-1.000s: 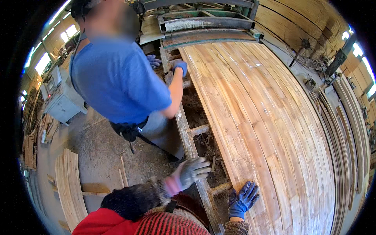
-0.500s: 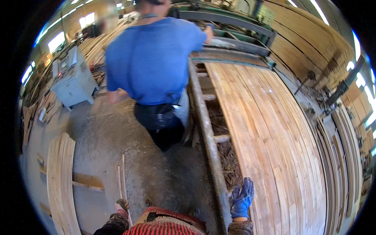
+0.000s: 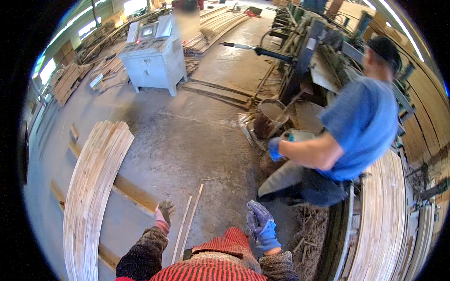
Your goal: The person applies a filler substance to the edges and surfaces of wooden planks using a putty knife and a red bucket. They work on a long plank assembly and later on a large wooden panel, smoothing the filler into the wood grain and gaps.
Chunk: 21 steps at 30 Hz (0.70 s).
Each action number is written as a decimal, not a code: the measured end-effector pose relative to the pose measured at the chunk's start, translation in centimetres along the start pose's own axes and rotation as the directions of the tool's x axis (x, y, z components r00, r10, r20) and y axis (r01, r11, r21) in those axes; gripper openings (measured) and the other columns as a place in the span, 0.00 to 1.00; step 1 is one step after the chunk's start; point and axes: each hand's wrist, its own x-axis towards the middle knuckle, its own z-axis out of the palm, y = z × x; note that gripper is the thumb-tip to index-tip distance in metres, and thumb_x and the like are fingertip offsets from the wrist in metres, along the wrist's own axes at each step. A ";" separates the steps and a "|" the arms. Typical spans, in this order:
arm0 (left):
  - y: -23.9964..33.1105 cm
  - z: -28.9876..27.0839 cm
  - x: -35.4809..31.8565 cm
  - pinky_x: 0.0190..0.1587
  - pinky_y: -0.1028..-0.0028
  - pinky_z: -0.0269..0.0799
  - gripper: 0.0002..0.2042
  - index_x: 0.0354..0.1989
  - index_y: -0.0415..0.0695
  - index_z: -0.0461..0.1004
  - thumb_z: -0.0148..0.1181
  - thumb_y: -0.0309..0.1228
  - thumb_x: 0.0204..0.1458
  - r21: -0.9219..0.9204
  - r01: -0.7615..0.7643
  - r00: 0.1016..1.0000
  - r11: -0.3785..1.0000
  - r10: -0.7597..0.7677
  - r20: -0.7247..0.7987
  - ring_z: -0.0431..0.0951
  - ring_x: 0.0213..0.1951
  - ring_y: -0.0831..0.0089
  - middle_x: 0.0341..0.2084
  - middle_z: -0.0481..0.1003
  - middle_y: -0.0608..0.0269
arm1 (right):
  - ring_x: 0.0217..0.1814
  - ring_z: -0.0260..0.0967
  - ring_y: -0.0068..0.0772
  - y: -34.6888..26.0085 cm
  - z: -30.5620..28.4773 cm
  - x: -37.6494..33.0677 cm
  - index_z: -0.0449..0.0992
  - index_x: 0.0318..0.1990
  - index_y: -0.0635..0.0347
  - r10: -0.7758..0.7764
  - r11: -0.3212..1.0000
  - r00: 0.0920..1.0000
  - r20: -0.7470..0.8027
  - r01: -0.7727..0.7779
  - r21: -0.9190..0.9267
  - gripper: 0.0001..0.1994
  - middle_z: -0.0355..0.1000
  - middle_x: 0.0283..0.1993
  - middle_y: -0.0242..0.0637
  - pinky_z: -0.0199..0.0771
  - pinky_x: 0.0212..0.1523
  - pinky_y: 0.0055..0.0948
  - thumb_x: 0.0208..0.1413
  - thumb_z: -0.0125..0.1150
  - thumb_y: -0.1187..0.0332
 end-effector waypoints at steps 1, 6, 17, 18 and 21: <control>1.8 0.9 2.5 0.41 0.60 0.72 0.20 0.46 0.46 0.74 0.40 0.46 0.60 -0.019 0.011 0.998 1.000 -0.010 0.056 0.78 0.40 0.59 0.38 0.78 0.59 | 0.55 0.72 0.47 0.6 1.8 2.8 0.77 0.48 0.63 0.008 1.000 1.000 0.027 -0.008 0.008 0.14 0.75 0.50 0.49 0.68 0.59 0.38 0.56 0.58 0.69; 8.5 6.7 11.7 0.47 0.61 0.70 0.22 0.49 0.46 0.71 0.45 0.51 0.59 0.078 0.027 0.997 0.997 -0.032 0.064 0.74 0.46 0.62 0.41 0.77 0.60 | 0.55 0.72 0.46 5.9 9.4 20.3 0.77 0.48 0.63 0.015 0.999 0.995 0.099 -0.020 0.042 0.14 0.74 0.51 0.48 0.68 0.58 0.37 0.56 0.58 0.68; 13.8 -4.5 22.1 0.38 0.68 0.65 0.23 0.53 0.53 0.69 0.38 0.53 0.60 -0.304 0.233 0.459 0.924 -0.380 -0.803 0.71 0.42 0.67 0.48 0.72 0.62 | 0.54 0.73 0.42 6.4 29.1 66.2 0.76 0.49 0.62 -0.164 0.984 0.954 0.253 0.140 0.109 0.14 0.75 0.50 0.46 0.69 0.57 0.34 0.57 0.59 0.69; 15.0 -3.1 25.7 0.40 0.68 0.65 0.24 0.54 0.52 0.69 0.39 0.53 0.60 -0.310 0.230 0.423 0.923 -0.382 -0.822 0.71 0.43 0.66 0.48 0.72 0.62 | 0.53 0.73 0.40 6.9 30.9 70.3 0.76 0.49 0.63 -0.175 0.982 0.951 0.256 0.152 0.110 0.14 0.76 0.50 0.45 0.69 0.57 0.33 0.57 0.58 0.69; 20.2 2.8 41.6 0.47 0.66 0.64 0.25 0.54 0.48 0.69 0.39 0.53 0.60 -0.293 0.203 0.445 0.934 -0.354 -0.822 0.72 0.46 0.65 0.48 0.72 0.61 | 0.53 0.73 0.40 9.4 36.6 81.7 0.76 0.50 0.62 -0.068 0.997 0.969 0.237 0.056 0.056 0.14 0.76 0.49 0.45 0.70 0.56 0.33 0.57 0.58 0.69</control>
